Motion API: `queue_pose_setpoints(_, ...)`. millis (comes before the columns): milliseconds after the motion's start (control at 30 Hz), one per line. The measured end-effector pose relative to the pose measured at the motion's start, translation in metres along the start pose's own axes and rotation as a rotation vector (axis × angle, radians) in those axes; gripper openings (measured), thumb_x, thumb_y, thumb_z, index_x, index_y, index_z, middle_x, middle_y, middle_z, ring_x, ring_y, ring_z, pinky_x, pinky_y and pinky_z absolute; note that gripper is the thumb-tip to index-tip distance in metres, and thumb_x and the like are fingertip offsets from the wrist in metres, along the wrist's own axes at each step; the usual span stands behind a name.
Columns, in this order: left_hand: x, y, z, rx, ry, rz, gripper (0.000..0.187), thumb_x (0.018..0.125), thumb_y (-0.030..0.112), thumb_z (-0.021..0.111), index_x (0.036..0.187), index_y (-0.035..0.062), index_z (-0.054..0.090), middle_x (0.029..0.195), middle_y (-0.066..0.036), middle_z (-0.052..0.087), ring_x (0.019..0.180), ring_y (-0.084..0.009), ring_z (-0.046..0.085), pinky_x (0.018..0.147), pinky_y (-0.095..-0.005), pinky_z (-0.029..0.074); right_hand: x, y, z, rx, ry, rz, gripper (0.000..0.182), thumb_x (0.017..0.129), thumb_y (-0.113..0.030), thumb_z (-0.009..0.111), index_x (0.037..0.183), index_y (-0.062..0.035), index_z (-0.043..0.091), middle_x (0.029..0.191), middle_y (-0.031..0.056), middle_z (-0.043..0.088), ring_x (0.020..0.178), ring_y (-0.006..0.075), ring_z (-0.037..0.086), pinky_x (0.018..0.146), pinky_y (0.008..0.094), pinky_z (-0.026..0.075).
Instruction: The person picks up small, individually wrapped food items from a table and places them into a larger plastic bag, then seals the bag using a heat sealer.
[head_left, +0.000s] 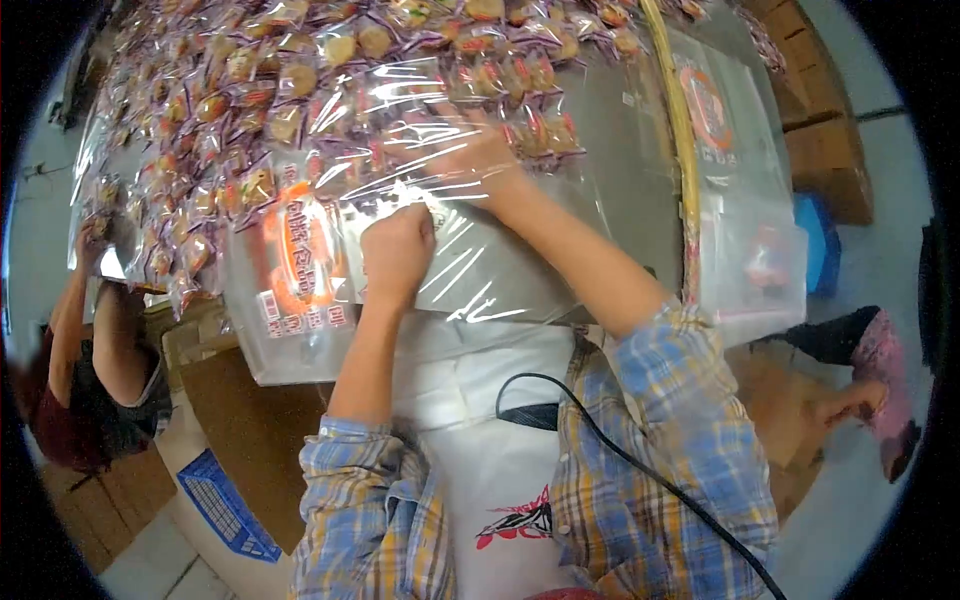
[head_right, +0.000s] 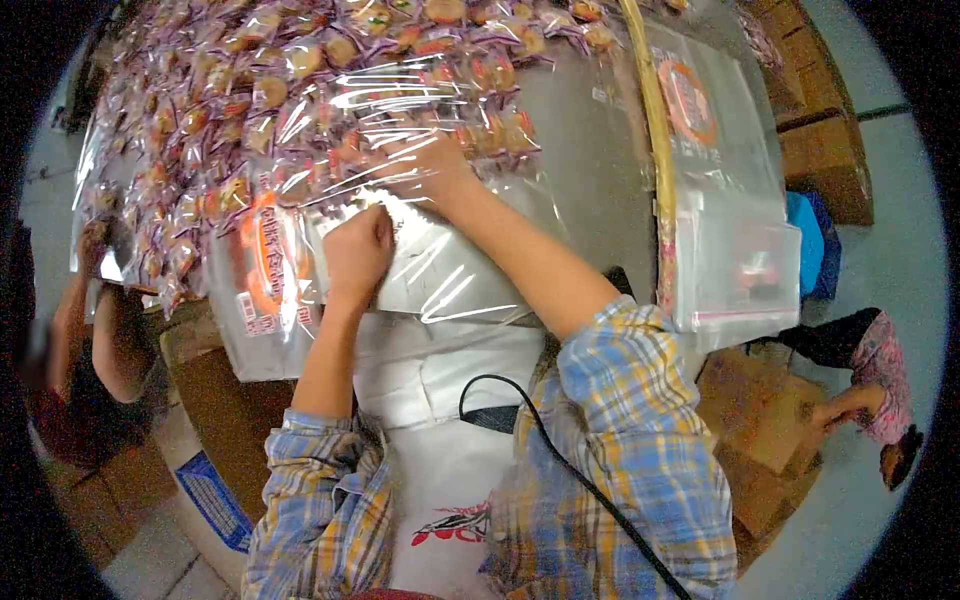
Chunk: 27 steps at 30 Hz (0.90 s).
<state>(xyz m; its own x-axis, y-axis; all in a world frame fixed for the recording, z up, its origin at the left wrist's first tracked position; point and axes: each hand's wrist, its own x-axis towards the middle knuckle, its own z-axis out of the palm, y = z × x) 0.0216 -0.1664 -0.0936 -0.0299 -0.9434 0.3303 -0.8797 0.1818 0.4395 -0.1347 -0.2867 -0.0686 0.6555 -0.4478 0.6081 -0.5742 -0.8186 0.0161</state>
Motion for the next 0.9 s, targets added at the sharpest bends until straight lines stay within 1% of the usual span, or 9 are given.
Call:
queue_pose_setpoints(133, 0.003, 0.002, -0.002, 0.013, -0.053, -0.038, 0.004, 0.084, 0.011, 0.066, 0.080, 0.0114, 0.067, 0.071, -0.011, 0.067, 0.063, -0.0342, 0.066, 0.062, -0.0459, 0.052, 0.007, 0.003, 0.012, -0.063, -0.068, 0.042, 0.046, 0.096, -0.031, 0.059, 0.142, -0.0380, 0.061, 0.139, 0.0057, 0.066, 0.130, 0.0343, 0.061, 0.097, 0.0542, 0.053)
queue_pose_setpoints(267, 0.007, 0.003, -0.004, 0.063, -0.043, -0.035, 0.002, 0.085, 0.011, 0.067, 0.085, 0.0097, 0.068, 0.079, -0.012, 0.070, 0.078, -0.0345, 0.068, 0.068, -0.0466, 0.052, 0.007, 0.007, 0.011, -0.013, -0.064, 0.011, 0.047, 0.096, -0.034, 0.060, 0.143, -0.0330, 0.061, 0.148, 0.0105, 0.060, 0.132, 0.0370, 0.059, 0.099, 0.0548, 0.052)
queue_pose_setpoints(333, 0.009, 0.006, 0.001, 0.052, 0.118, 0.041, 0.007, 0.086, 0.012, 0.068, 0.085, 0.0081, 0.062, 0.084, -0.012, 0.068, 0.089, -0.0364, 0.066, 0.076, -0.0476, 0.051, 0.003, -0.003, -0.009, 0.039, -0.130, 0.049, 0.051, 0.094, -0.036, 0.061, 0.145, -0.0302, 0.059, 0.150, 0.0111, 0.058, 0.138, 0.0348, 0.055, 0.109, 0.0546, 0.044)
queue_pose_setpoints(433, -0.003, 0.010, 0.008, 0.045, 0.071, 0.136, 0.021, 0.083, 0.006, 0.065, 0.103, 0.0051, 0.059, 0.098, -0.016, 0.065, 0.097, -0.0403, 0.059, 0.086, -0.0518, 0.045, -0.016, -0.008, -0.024, 0.106, -0.202, 0.038, 0.060, 0.090, -0.032, 0.061, 0.150, -0.0276, 0.054, 0.158, 0.0079, 0.050, 0.146, 0.0340, 0.045, 0.120, 0.0603, 0.032)
queue_pose_setpoints(567, -0.028, 0.010, 0.005, -0.016, 0.054, 0.224, 0.024, 0.083, 0.005, 0.064, 0.106, 0.0006, 0.059, 0.103, -0.021, 0.063, 0.099, -0.0417, 0.059, 0.087, -0.0523, 0.045, -0.043, -0.023, -0.036, 0.082, -0.100, 0.036, 0.053, 0.085, -0.034, 0.069, 0.136, -0.0193, 0.065, 0.152, 0.0091, 0.054, 0.144, 0.0352, 0.045, 0.123, 0.0607, 0.029)
queue_pose_setpoints(667, -0.034, 0.014, -0.016, -0.008, 0.161, 0.263, 0.031, 0.082, 0.005, 0.066, 0.112, -0.0008, 0.062, 0.108, -0.020, 0.064, 0.103, -0.0412, 0.060, 0.089, -0.0519, 0.046, -0.064, -0.023, -0.063, 0.057, -0.259, -0.005, 0.050, 0.085, -0.029, 0.071, 0.132, -0.0140, 0.065, 0.144, 0.0089, 0.060, 0.142, 0.0347, 0.047, 0.124, 0.0600, 0.028)
queue_pose_setpoints(700, -0.038, 0.014, -0.024, 0.101, 0.173, 0.174, 0.037, 0.083, 0.006, 0.070, 0.119, 0.0018, 0.064, 0.121, -0.017, 0.065, 0.115, -0.0393, 0.059, 0.094, -0.0517, 0.045, -0.067, -0.025, -0.072, 0.024, -0.369, 0.015, 0.050, 0.084, -0.026, 0.073, 0.132, -0.0120, 0.063, 0.140, 0.0087, 0.062, 0.141, 0.0346, 0.048, 0.124, 0.0597, 0.028)
queue_pose_setpoints(800, -0.022, 0.025, -0.023, 0.276, 0.416, 0.158, 0.036, 0.085, 0.010, 0.071, 0.121, 0.0079, 0.068, 0.133, -0.012, 0.064, 0.124, -0.0376, 0.059, 0.101, -0.0491, 0.043, -0.064, -0.023, -0.078, -0.043, -0.180, 0.118, 0.045, 0.082, -0.024, 0.075, 0.124, -0.0102, 0.065, 0.138, 0.0094, 0.063, 0.141, 0.0347, 0.048, 0.124, 0.0588, 0.028)
queue_pose_setpoints(900, -0.008, 0.029, -0.024, 0.414, 0.267, 0.160, 0.051, 0.093, 0.020, 0.065, 0.141, 0.0056, 0.057, 0.150, -0.014, 0.056, 0.138, -0.0350, 0.051, 0.118, -0.0528, 0.031, -0.069, 0.000, -0.083, -0.012, -0.258, 0.123, 0.070, 0.079, -0.022, 0.080, 0.144, -0.0109, 0.054, 0.151, 0.0126, 0.052, 0.148, 0.0384, 0.040, 0.125, 0.0565, 0.027)
